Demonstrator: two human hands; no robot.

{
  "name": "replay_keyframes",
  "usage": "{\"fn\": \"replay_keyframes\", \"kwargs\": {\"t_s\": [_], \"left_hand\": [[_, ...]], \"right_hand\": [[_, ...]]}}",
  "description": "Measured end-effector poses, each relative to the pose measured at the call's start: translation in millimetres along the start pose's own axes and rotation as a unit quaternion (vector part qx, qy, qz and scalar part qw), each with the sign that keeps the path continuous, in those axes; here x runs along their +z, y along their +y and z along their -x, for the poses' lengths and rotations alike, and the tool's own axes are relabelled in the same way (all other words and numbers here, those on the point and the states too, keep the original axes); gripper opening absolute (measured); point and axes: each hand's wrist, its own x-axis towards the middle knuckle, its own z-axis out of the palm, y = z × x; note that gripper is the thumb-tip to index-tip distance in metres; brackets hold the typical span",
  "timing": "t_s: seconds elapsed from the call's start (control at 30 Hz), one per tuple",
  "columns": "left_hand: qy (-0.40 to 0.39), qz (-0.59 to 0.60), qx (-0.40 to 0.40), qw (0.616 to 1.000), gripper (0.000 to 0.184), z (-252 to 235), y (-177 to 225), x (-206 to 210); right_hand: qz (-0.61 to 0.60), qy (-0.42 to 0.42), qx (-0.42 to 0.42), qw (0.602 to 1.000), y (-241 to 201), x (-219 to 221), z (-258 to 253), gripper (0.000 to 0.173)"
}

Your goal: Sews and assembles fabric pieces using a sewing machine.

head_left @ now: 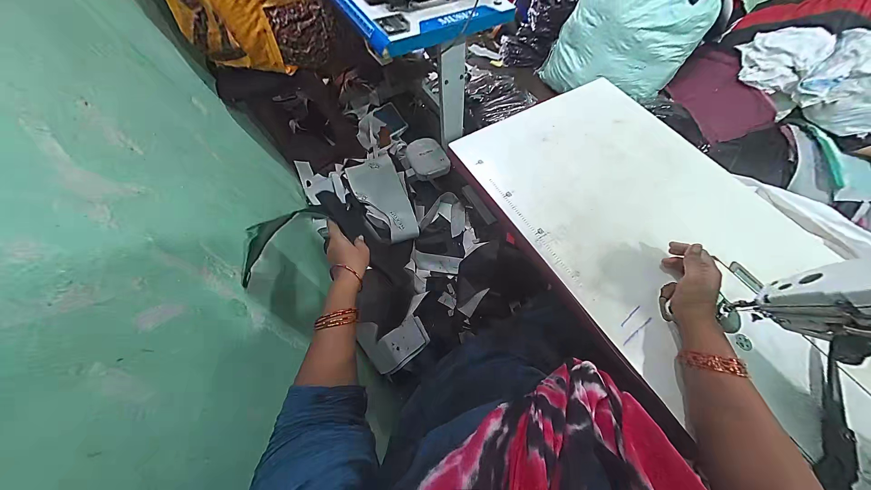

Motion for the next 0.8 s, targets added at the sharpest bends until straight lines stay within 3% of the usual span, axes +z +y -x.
{"fn": "replay_keyframes", "kwargs": {"t_s": [0.1,0.2,0.33,0.47,0.6,0.73,0.8], "left_hand": [[-0.066,-0.079,-0.04,0.994,0.072,-9,-30,29],[-0.132,-0.088,-0.028,0.987,0.069,-10,-34,59],[-0.2,0.058,0.036,0.977,0.069,8,-4,106],[-0.316,0.287,0.074,0.901,0.073,26,38,161],[-0.408,0.226,0.067,0.882,0.091,18,40,223],[-0.432,0.172,0.024,0.885,0.063,36,23,249],[-0.477,0.118,0.015,0.871,0.049,53,-2,252]], "right_hand": [[0.023,-0.029,0.013,0.999,-8,-2,26,0.043],[-0.013,-0.036,-0.023,0.999,-4,-5,56,0.04],[-0.089,-0.007,-0.029,0.996,-10,-6,96,0.043],[-0.154,-0.011,-0.027,0.988,-15,-11,135,0.046],[-0.125,-0.092,-0.031,0.987,-13,-38,178,0.035],[-0.049,-0.207,0.04,0.976,-34,-55,231,0.027],[0.019,-0.226,0.012,0.974,-27,-50,249,0.031]]}}
